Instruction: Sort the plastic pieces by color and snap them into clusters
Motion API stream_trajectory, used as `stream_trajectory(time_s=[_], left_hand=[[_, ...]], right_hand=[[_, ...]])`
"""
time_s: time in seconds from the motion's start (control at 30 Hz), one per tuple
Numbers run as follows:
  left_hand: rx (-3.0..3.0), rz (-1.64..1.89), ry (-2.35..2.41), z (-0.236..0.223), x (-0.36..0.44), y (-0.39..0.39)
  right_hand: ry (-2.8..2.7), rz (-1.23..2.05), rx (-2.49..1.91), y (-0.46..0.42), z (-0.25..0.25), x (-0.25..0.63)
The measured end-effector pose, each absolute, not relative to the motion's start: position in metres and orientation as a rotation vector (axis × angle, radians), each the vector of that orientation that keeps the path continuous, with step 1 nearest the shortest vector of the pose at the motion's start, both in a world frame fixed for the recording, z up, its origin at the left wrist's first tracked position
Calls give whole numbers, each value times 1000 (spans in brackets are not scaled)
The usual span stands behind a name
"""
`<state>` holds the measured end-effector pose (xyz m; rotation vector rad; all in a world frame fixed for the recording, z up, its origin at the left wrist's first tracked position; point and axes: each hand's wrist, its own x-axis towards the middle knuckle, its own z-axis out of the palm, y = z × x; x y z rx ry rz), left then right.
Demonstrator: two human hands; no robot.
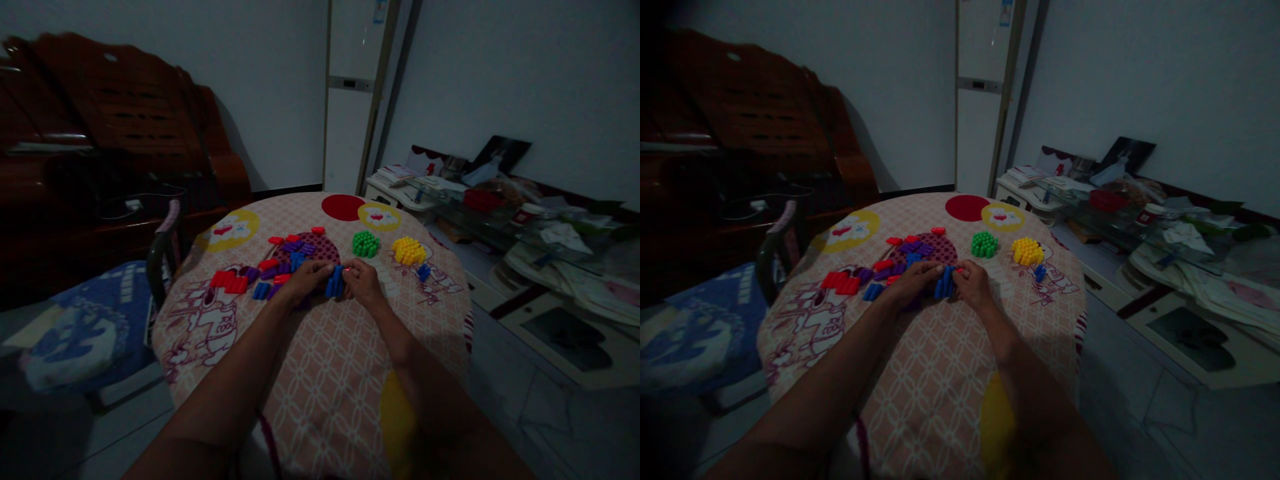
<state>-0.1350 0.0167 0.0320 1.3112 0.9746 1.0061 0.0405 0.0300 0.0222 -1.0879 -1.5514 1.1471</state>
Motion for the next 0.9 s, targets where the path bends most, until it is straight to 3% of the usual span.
stream_trajectory(time_s=[0.17,0.43,0.9], left_hand=[[1474,910,967,32,-136,18],[1559,1103,984,27,-134,24],[1708,979,1018,29,-136,22]], right_hand=[[-1499,1154,-1149,33,20,42],[-1627,1188,-1083,35,18,46],[-1479,1205,-1277,41,25,58]])
